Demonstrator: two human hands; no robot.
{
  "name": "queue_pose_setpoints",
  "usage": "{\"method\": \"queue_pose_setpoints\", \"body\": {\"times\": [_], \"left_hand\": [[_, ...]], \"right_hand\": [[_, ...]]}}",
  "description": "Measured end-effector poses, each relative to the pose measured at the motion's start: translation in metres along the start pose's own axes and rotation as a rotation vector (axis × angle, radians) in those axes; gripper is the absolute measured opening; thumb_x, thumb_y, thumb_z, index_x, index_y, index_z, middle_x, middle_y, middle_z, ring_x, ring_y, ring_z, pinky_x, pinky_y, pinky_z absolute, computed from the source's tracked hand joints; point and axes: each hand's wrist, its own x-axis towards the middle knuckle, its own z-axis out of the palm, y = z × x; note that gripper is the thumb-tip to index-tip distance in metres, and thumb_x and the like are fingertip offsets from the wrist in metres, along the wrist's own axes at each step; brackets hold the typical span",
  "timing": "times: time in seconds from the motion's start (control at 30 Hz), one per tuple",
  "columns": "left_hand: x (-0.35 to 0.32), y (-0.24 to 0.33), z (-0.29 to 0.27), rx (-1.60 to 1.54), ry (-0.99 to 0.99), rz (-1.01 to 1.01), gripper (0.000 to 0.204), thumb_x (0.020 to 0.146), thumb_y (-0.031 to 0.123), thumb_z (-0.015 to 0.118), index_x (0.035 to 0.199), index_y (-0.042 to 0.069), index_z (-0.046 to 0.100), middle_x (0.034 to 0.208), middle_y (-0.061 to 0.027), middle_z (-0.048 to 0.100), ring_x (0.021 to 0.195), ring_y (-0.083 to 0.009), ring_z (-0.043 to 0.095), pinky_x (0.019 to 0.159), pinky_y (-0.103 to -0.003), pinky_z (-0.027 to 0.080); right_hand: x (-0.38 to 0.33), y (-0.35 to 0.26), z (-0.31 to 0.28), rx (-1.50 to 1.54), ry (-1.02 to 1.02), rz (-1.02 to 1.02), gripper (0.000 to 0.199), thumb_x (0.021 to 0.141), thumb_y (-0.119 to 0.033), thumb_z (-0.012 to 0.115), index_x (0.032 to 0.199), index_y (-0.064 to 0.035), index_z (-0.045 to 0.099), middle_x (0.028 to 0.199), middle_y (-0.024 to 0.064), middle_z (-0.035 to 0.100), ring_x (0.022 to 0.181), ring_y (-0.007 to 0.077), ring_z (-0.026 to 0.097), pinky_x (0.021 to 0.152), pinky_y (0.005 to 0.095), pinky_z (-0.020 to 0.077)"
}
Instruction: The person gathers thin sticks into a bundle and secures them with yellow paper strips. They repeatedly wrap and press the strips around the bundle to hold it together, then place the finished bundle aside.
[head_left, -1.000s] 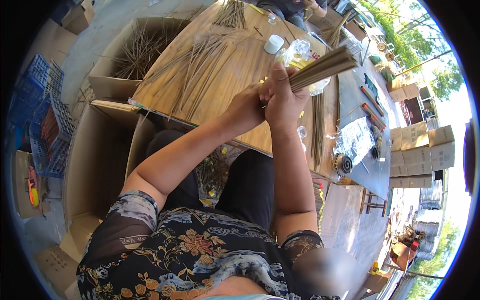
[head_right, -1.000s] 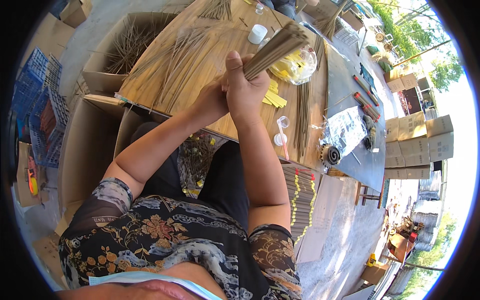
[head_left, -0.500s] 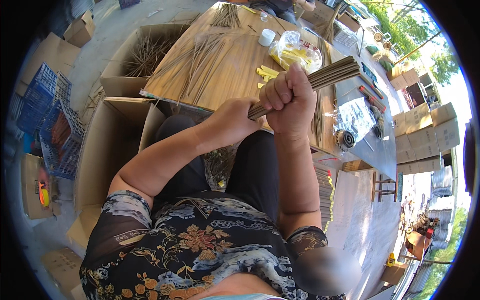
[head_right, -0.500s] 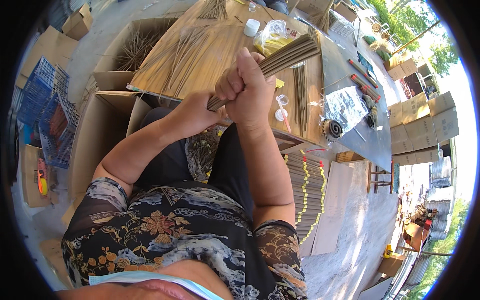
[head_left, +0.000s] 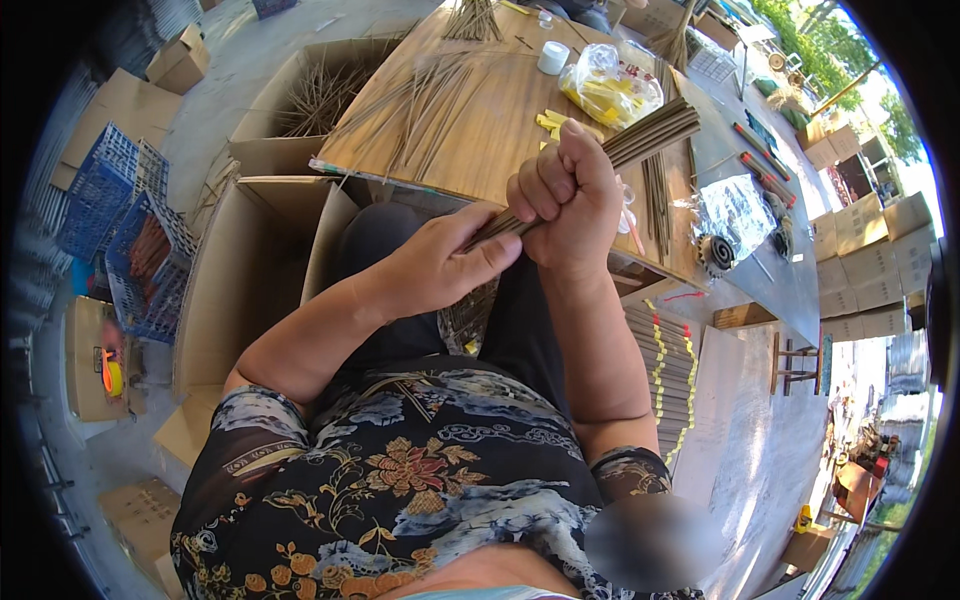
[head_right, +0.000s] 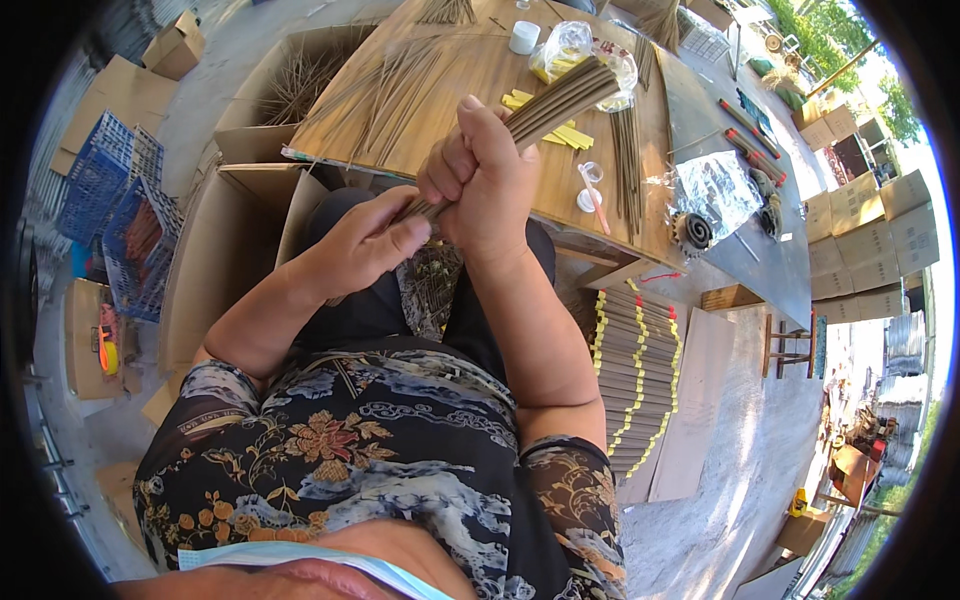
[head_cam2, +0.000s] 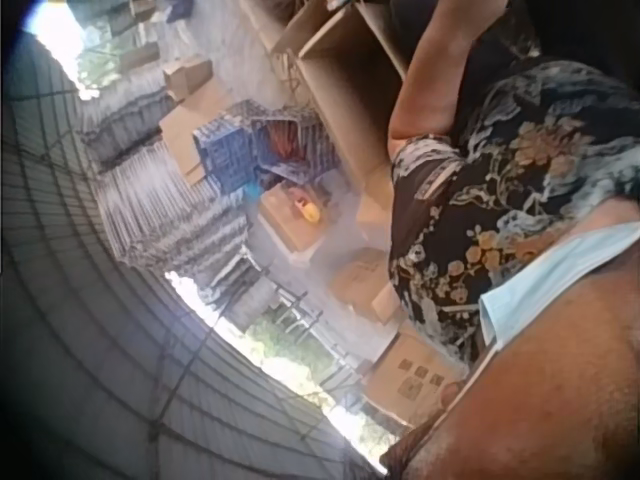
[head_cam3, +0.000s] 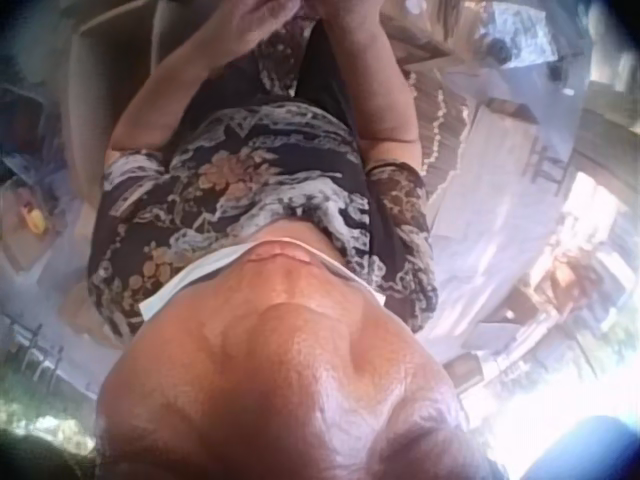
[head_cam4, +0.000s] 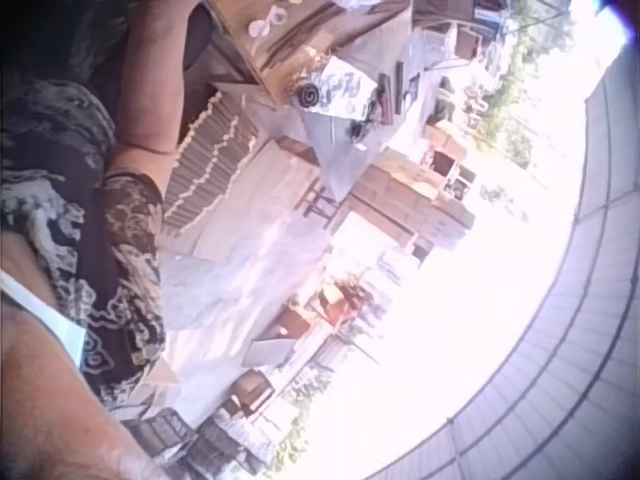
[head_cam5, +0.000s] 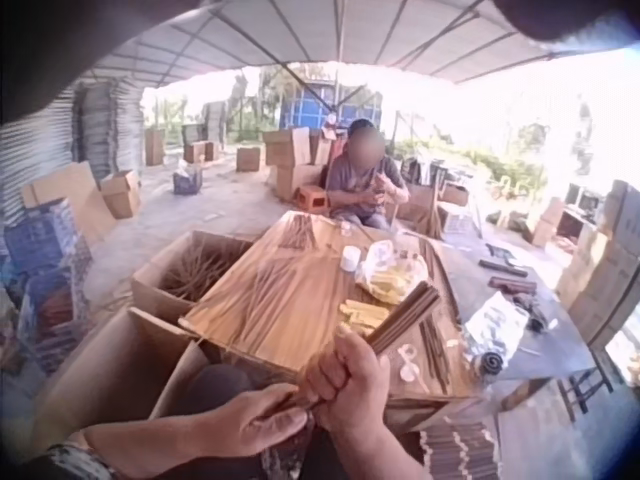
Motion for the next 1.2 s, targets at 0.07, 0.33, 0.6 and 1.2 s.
{"method": "queue_pose_setpoints", "body": {"times": [0.07, 0.33, 0.6, 1.2], "left_hand": [[-0.008, 0.008, -0.006, -0.25, -0.081, -0.219, 0.03, 0.093, 0.031, 0.041, 0.092, 0.002, 0.05, 0.07, -0.0031, 0.051, 0.061, -0.0084, 0.046, 0.056, -0.022, 0.041], [-0.02, -0.005, -0.009, -0.224, -0.126, -0.09, 0.036, 0.094, 0.036, 0.035, 0.091, 0.002, 0.047, 0.067, -0.0005, 0.049, 0.056, -0.005, 0.044, 0.051, -0.018, 0.037], [-0.028, -0.001, -0.018, -0.476, -0.125, -0.405, 0.046, 0.092, 0.046, 0.033, 0.09, 0.002, 0.048, 0.061, -0.0022, 0.047, 0.045, -0.0043, 0.039, 0.041, -0.016, 0.031], [-0.013, -0.04, -0.042, -0.177, 0.121, -0.364, 0.034, 0.094, 0.036, 0.033, 0.087, 0.005, 0.046, 0.06, 0.0001, 0.043, 0.045, -0.0036, 0.037, 0.041, -0.016, 0.031]], "right_hand": [[-0.002, 0.004, -0.002, 0.047, -0.028, 0.035, 0.03, 0.085, -0.015, 0.046, 0.057, -0.0104, 0.034, 0.045, -0.0009, 0.03, 0.035, 0.01, 0.028, 0.034, 0.0263, 0.0289], [-0.01, 0.014, 0.004, 0.078, -0.011, 0.123, 0.031, 0.085, -0.018, 0.046, 0.057, -0.0113, 0.035, 0.045, -0.0019, 0.03, 0.035, 0.0098, 0.028, 0.034, 0.0254, 0.0283], [-0.004, 0.036, -0.007, 0.185, 0.039, 0.216, 0.032, 0.084, -0.017, 0.049, 0.056, -0.0104, 0.035, 0.044, -0.0004, 0.031, 0.034, 0.0105, 0.03, 0.032, 0.0256, 0.0285], [0.087, 0.039, -0.048, -0.252, -0.105, 0.041, 0.045, 0.09, -0.045, 0.038, 0.102, -0.003, 0.049, 0.084, 0.011, 0.054, 0.077, 0.021, 0.053, 0.074, 0.0339, 0.0426]]}}
